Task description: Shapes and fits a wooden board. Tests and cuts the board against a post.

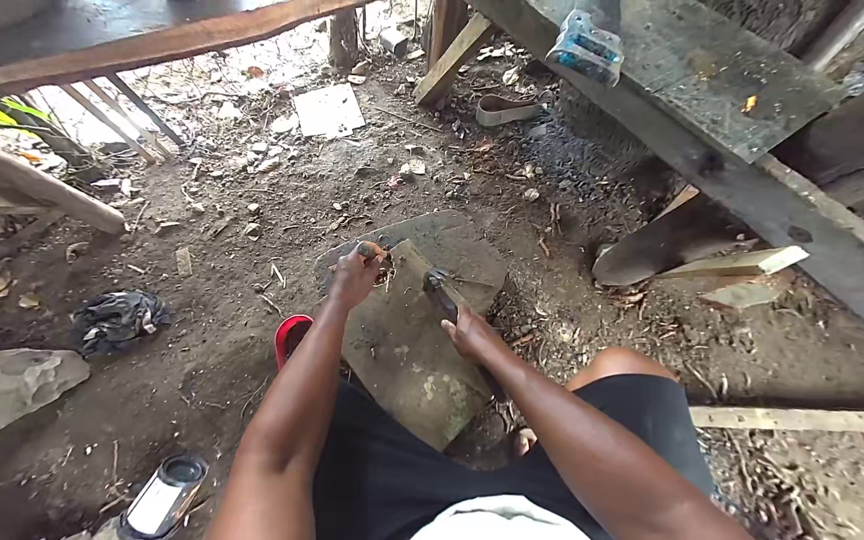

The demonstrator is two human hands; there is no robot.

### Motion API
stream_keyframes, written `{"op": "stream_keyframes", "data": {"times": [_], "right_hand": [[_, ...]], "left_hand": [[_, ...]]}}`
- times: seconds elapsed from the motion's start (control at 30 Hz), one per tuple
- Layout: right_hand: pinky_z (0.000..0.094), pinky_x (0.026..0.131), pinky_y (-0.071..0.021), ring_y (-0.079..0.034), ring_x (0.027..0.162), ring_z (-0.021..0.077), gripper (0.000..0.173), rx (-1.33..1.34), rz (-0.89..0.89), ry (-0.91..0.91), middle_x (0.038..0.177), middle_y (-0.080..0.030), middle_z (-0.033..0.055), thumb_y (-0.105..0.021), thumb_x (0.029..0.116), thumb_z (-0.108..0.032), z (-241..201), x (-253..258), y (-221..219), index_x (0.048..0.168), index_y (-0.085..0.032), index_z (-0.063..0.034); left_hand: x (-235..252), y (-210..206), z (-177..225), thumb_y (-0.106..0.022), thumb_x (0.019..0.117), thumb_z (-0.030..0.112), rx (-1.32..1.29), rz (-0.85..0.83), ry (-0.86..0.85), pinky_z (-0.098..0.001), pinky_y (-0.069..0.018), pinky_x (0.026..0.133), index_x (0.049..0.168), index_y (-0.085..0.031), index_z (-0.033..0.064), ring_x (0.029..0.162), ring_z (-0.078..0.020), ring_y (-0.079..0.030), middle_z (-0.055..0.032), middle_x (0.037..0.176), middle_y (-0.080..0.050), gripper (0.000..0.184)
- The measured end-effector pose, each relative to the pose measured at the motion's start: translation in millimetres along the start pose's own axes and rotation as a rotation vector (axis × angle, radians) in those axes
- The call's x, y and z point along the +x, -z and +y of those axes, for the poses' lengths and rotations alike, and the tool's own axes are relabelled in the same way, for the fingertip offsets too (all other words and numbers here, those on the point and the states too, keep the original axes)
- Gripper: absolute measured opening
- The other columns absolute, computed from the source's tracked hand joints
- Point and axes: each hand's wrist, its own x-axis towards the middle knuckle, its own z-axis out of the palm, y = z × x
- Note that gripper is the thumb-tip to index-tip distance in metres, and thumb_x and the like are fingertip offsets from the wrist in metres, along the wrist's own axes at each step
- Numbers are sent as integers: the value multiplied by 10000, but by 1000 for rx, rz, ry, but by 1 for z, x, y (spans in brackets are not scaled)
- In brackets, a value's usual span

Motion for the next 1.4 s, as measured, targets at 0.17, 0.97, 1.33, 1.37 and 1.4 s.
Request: {"op": "stream_keyframes", "data": {"times": [0.17,0.97,1.33,1.37,1.4], "right_hand": [[529,975,-540,-671,1156,347,596,5,-2,3,1235,-659,206,-437,1078,-492,2,2,-2,1452,-398,-30],[542,881,-563,-705,962,308,603,199,170,194,1053,-703,146,-455,1056,-558,-7,-45,31,1457,-468,-108],[550,927,-557,-698,1086,359,576,6,-5,48,1156,-695,186,-426,1077,-512,20,-28,-33,1458,-414,-81],[550,925,-557,-698,1085,360,572,1,-7,43,1151,-695,187,-425,1077,-512,19,-29,-31,1452,-415,-81],[549,923,-558,-699,1084,357,570,-2,-8,40,1147,-694,187,-425,1076,-512,18,-30,-30,1448,-416,-79]], "left_hand": [[-2,-7,1,-570,1065,208,44,0,28,-479,-577,924,1217,-667,113,1003,-206,-721,-75,1133,-739,204],[14,0,0,-553,1063,253,125,-48,139,-581,-561,947,1246,-646,64,1024,-311,-716,-159,1087,-726,278],[-10,10,15,-562,1051,165,256,-169,32,-575,-579,811,1174,-655,83,889,-313,-718,-146,986,-720,174],[-8,13,19,-565,1048,154,278,-214,-2,-575,-577,816,1174,-656,81,891,-315,-717,-148,982,-719,172],[-6,17,20,-568,1047,149,275,-222,-28,-558,-580,834,1177,-656,75,900,-302,-719,-147,990,-720,174]]}}
